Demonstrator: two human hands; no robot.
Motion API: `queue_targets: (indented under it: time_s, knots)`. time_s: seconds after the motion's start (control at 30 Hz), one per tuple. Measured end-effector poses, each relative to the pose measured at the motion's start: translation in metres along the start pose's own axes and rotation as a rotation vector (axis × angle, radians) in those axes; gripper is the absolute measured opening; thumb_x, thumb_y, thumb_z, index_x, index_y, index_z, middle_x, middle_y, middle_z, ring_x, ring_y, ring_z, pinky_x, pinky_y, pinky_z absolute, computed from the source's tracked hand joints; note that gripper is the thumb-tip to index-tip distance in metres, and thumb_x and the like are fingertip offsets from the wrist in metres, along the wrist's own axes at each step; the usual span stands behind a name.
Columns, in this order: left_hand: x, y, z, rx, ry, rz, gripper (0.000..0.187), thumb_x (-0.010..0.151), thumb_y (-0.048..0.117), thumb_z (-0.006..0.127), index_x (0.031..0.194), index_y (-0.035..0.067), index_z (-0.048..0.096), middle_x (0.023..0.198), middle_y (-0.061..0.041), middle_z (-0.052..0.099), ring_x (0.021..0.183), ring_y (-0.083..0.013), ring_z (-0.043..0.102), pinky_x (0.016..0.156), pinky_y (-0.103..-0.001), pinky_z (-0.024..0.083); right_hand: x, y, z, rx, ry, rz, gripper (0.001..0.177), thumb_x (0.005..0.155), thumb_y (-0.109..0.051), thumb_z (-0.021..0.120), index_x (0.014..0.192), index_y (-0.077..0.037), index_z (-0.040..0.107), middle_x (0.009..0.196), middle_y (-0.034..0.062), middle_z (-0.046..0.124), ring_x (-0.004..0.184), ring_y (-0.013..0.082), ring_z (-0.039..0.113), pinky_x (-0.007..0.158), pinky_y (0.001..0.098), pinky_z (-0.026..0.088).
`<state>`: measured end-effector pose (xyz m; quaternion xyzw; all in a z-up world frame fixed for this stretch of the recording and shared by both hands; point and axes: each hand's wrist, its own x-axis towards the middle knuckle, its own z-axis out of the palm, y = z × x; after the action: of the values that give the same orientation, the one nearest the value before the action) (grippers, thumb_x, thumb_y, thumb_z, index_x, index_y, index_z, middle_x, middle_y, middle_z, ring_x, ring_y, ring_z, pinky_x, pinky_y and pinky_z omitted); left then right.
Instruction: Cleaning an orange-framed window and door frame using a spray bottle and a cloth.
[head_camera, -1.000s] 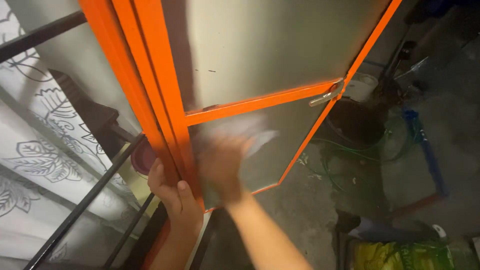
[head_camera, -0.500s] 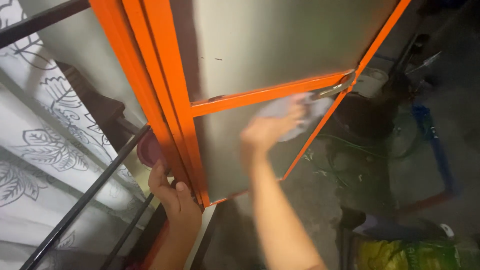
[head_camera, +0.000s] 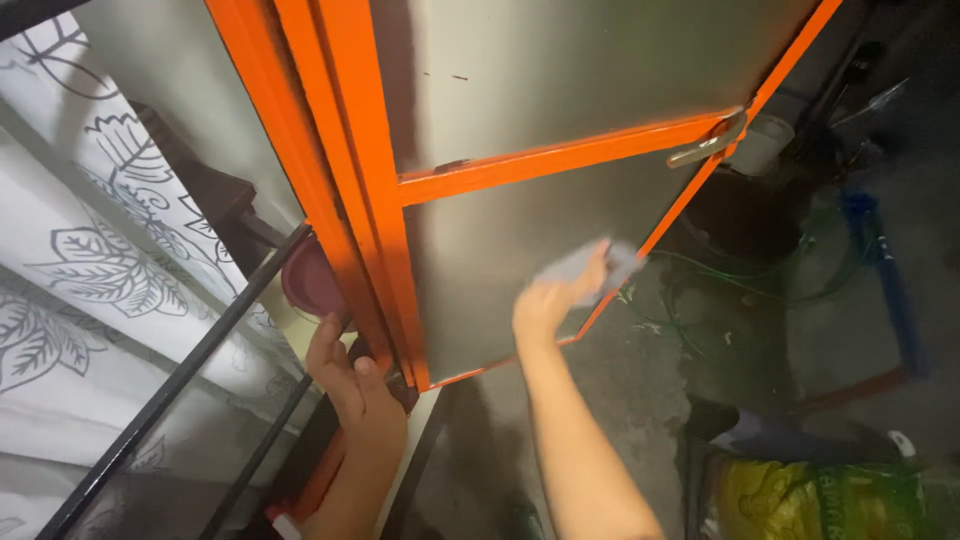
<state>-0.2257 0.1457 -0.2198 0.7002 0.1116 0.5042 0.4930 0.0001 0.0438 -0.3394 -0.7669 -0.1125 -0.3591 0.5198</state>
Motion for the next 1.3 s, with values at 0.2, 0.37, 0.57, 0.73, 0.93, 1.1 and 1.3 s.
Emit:
queue_targets:
  time_s: [0.2,0.37,0.57,0.73,0.93,1.1,1.3]
  knots:
    - [-0.003,0.006,-0.008,0.041,0.009,-0.093,0.060,0.114,0.038,0.036,0.153,-0.006,0.021,0.157,-0.026,0.033,0.146,-0.0344,0.039,0.124,-0.046,0.030,0.062,-0.219,-0.006,-0.165,-0.209,-0.368,0.059,0.088,-0.032,0.053,0.137,0.002,0.051,0.133,0.0264,0.050,0.128,0.0497,0.043,0.111,0.0666,0.024]
    - [-0.012,-0.007,-0.012,0.129,0.037,-0.097,0.060,0.114,0.035,0.036,0.154,-0.006,0.020,0.158,-0.025,0.032,0.148,-0.0353,0.036,0.125,-0.046,0.027,0.001,-0.178,-0.001,-0.175,-0.414,-0.798,0.032,0.093,-0.033,0.062,0.119,-0.016,0.071,0.116,0.0146,0.065,0.114,0.0377,0.056,0.093,0.0604,0.041]
    - [-0.038,-0.022,0.012,0.119,0.124,-0.048,0.054,0.113,0.028,0.039,0.153,-0.006,0.025,0.159,-0.024,0.033,0.150,-0.0344,0.036,0.127,-0.046,0.026,-0.045,-0.052,-0.022,0.003,-0.795,-1.126,0.022,0.077,-0.025,0.065,0.096,-0.016,0.072,0.104,0.0018,0.071,0.111,0.0235,0.068,0.088,0.0426,0.055]
    - [-0.065,-0.027,0.041,0.296,0.216,-0.068,0.052,0.113,0.023,0.036,0.155,-0.005,0.023,0.158,-0.023,0.032,0.151,-0.0343,0.033,0.127,-0.046,0.023,0.045,-0.112,-0.030,0.001,-1.089,-1.090,0.026,0.076,-0.022,0.067,0.101,-0.017,0.073,0.099,0.0079,0.070,0.090,0.0275,0.068,0.072,0.0415,0.054]
    - [-0.112,-0.030,0.100,0.191,0.570,-0.262,0.047,0.111,0.021,0.038,0.150,-0.004,0.032,0.148,-0.021,0.046,0.140,-0.0311,0.044,0.123,-0.043,0.031,0.116,-0.184,-0.043,0.166,-0.439,-1.288,0.038,0.099,-0.025,0.061,0.134,-0.011,0.067,0.134,0.0091,0.064,0.140,0.0343,0.051,0.103,0.0353,0.054]
    - [-0.178,-0.060,0.119,0.163,0.802,-0.328,0.047,0.106,0.016,0.037,0.149,-0.003,0.031,0.151,-0.021,0.042,0.143,-0.0298,0.041,0.122,-0.043,0.027,0.036,-0.100,-0.025,0.180,-1.015,-1.322,0.052,0.095,-0.026,0.062,0.145,-0.015,0.058,0.154,0.0071,0.048,0.144,0.0235,0.045,0.089,0.0390,0.055]
    - [-0.246,-0.047,0.115,0.308,0.954,-0.365,0.043,0.108,0.017,0.036,0.147,-0.003,0.034,0.144,-0.022,0.048,0.135,-0.0288,0.049,0.119,-0.043,0.033,-0.045,0.041,-0.028,-0.043,-1.048,-1.849,0.072,0.091,-0.015,0.054,0.159,-0.019,0.030,0.160,0.0050,0.031,0.144,0.0212,0.038,0.116,0.0408,0.036]
